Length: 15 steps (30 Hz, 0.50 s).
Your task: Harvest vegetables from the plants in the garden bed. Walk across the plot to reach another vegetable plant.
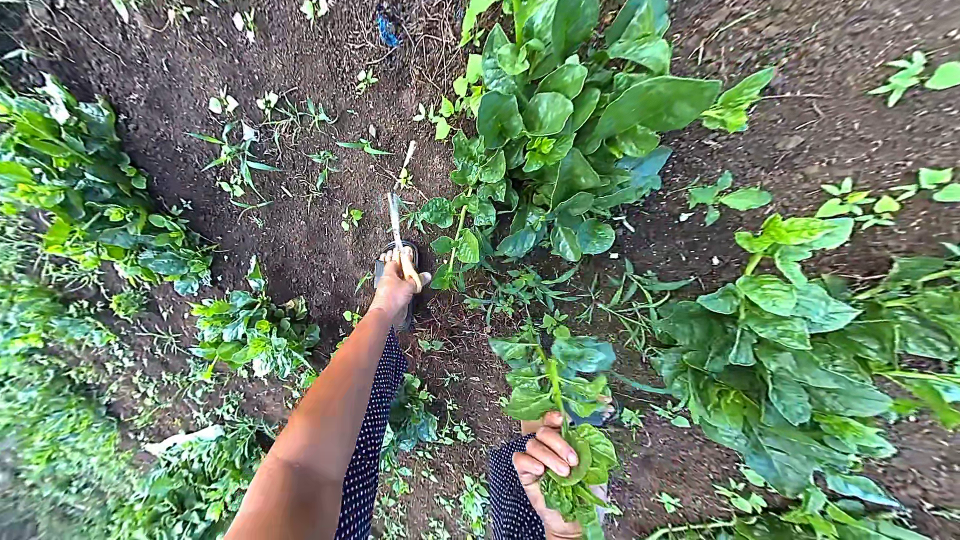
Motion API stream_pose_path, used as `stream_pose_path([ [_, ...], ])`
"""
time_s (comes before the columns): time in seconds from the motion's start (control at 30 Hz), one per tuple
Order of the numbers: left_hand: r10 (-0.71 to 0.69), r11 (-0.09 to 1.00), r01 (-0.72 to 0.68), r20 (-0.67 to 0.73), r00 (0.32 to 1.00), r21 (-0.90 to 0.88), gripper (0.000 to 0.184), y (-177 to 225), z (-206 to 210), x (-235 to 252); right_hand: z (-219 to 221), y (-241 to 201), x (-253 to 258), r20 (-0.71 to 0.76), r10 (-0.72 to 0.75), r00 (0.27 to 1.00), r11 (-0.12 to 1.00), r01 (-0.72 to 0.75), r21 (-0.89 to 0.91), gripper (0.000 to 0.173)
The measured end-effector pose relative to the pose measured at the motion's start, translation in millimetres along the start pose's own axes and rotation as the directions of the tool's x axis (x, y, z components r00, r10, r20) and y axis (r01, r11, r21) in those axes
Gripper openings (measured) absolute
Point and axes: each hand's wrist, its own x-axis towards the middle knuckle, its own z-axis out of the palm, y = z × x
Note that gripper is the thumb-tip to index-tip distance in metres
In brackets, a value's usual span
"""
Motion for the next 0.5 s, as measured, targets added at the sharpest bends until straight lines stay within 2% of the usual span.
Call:
stream_pose_path([
  [0.1, 0.063, 0.998, -0.065, 0.092, 0.994, 0.023, 0.078, -20, 20, 20, -4, 0, -4, 0.018, 0.064, 0.998, 0.997, -0.063, -0.039, 0.037],
  [0.2, 0.015, 0.983, -0.025, 0.056, 0.998, 0.182, 0.054, -14, 32, 27, 7, 2, 0, -0.007, 0.079, 0.997, 0.992, -0.079, -0.094, 0.043],
  [0.27, -0.032, 0.979, 0.024, 0.033, 0.999, 0.201, 0.042, -5, 33, 21, 11, 1, 6, -0.039, 0.076, 0.996, 0.987, -0.081, -0.142, 0.052],
  [0.3, -0.042, 0.982, 0.035, 0.038, 0.998, 0.188, 0.04, -2, 33, 14, 10, 0, 8, -0.053, 0.065, 0.997, 0.978, -0.074, -0.193, 0.048],
  [0.37, -0.039, 0.995, 0.032, 0.07, 0.997, 0.094, 0.039, 3, 27, -8, 9, 1, 17, -0.117, 0.005, 0.993, 0.925, -0.049, -0.377, 0.031],
  [0.43, -0.022, 0.999, 0.027, 0.112, 0.993, -0.045, 0.039, 13, 18, -41, 13, 10, 40, -0.176, -0.122, 0.977, 0.838, 0.006, -0.546, 0.018],
  [0.5, 0.016, 0.999, -0.009, 0.149, 0.989, -0.054, 0.036, 29, 9, -78, 25, 28, 76, -0.269, -0.282, 0.921, 0.775, 0.054, -0.629, 0.024],
])
